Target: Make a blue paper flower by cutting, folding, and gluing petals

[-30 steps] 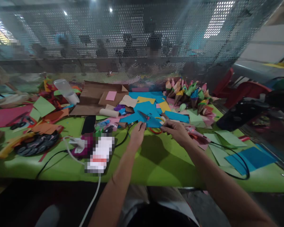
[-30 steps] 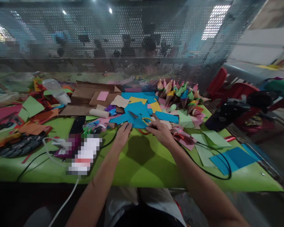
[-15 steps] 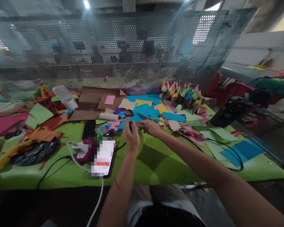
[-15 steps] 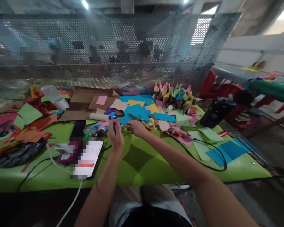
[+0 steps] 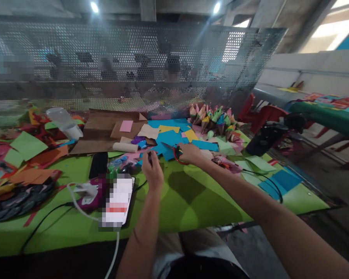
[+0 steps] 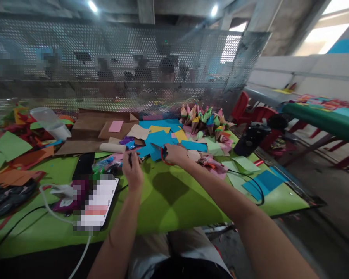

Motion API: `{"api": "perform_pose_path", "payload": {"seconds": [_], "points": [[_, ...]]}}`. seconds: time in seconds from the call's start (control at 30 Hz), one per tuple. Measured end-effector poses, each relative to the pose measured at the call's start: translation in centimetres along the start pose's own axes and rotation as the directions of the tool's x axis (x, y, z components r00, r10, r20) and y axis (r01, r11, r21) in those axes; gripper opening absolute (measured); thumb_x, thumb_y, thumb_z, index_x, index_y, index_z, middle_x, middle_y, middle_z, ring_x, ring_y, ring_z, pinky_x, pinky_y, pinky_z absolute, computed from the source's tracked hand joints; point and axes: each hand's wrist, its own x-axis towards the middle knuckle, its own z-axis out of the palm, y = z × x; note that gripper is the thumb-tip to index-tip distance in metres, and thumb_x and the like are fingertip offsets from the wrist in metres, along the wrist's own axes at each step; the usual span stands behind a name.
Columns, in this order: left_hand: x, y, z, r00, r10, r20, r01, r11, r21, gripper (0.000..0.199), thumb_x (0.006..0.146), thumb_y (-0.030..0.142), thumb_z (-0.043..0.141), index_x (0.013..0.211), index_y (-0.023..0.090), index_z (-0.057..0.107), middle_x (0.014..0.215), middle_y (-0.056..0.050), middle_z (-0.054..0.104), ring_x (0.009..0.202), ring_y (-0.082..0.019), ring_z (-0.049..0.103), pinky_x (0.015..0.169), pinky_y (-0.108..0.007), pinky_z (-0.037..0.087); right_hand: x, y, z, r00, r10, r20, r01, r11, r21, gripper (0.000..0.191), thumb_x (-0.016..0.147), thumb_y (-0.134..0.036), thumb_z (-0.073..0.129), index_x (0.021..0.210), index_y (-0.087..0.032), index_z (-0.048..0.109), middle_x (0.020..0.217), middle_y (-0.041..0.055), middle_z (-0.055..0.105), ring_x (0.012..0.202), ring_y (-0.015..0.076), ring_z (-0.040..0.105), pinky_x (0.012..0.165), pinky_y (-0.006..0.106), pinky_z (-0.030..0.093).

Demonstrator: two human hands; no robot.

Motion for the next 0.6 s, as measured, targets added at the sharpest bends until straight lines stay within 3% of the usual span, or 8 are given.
{"api": "perform_pose_path", "payload": {"seconds": [0.13, 0.33, 0.4, 0.5, 0.6], "points": [[0.1, 0.0, -0.1, 1.0, -0.008, 0.021, 0.008, 1.0, -0.003, 0.049, 0.092, 0.066, 0.049, 0.079, 0.02, 0.056, 0.058, 0.005, 0.046, 0.052, -0.011, 0.043, 0.053, -0.025, 0.034, 1.6, 2.7, -1.6, 0.997, 0.023, -0.074, -0.02, 0.999, 0.042, 0.051, 0.08, -0.026, 0.06, 0.131, -0.024, 0.059, 0.104, 0.0073, 0.076, 0.093, 0.0258, 0.071, 0.067, 0.027, 0.047], [0.2, -0.2, 0.0, 0.999, -0.03, 0.016, 0.031, 0.998, -0.049, 0.046, 0.091, 0.064, 0.052, 0.08, 0.02, 0.056, 0.058, 0.005, 0.046, 0.052, -0.01, 0.042, 0.051, -0.025, 0.032, 4.1, 8.2, -2.4, 0.978, 0.073, -0.194, -0.07, 0.997, 0.027, 0.053, 0.082, -0.018, 0.055, 0.135, -0.02, 0.06, 0.129, 0.0103, 0.07, 0.109, 0.028, 0.068, 0.079, 0.029, 0.05], [0.1, -0.2, 0.0, 0.999, -0.042, 0.015, 0.043, 0.997, -0.065, 0.045, 0.09, 0.064, 0.053, 0.08, 0.02, 0.056, 0.058, 0.005, 0.045, 0.051, -0.01, 0.041, 0.05, -0.025, 0.031, 4.4, 9.4, -2.2, 0.977, 0.066, -0.203, -0.066, 0.998, 0.009, 0.052, 0.085, -0.017, 0.053, 0.136, -0.017, 0.06, 0.128, 0.013, 0.07, 0.111, 0.0291, 0.068, 0.084, 0.031, 0.05], [0.0, -0.1, 0.0, 0.998, -0.055, 0.028, 0.057, 0.995, -0.085, 0.044, 0.091, 0.063, 0.053, 0.08, 0.02, 0.056, 0.057, 0.006, 0.044, 0.05, -0.01, 0.039, 0.049, -0.024, 0.03, 4.5, 9.9, -1.8, 0.98, 0.032, -0.198, -0.038, 0.999, -0.023, 0.044, 0.089, -0.022, 0.052, 0.13, -0.012, 0.065, 0.121, 0.0189, 0.073, 0.109, 0.0335, 0.068, 0.089, 0.038, 0.051], [0.0, 0.0, 0.0, 0.998, -0.057, 0.034, 0.059, 0.994, -0.088, 0.044, 0.092, 0.063, 0.052, 0.08, 0.02, 0.056, 0.057, 0.006, 0.042, 0.049, -0.01, 0.038, 0.049, -0.024, 0.03, 3.9, 8.2, -1.2, 0.982, -0.076, -0.175, 0.069, 0.997, -0.044, 0.047, 0.088, -0.026, 0.057, 0.133, -0.015, 0.065, 0.132, 0.0177, 0.068, 0.119, 0.0343, 0.064, 0.095, 0.04, 0.049]]}}
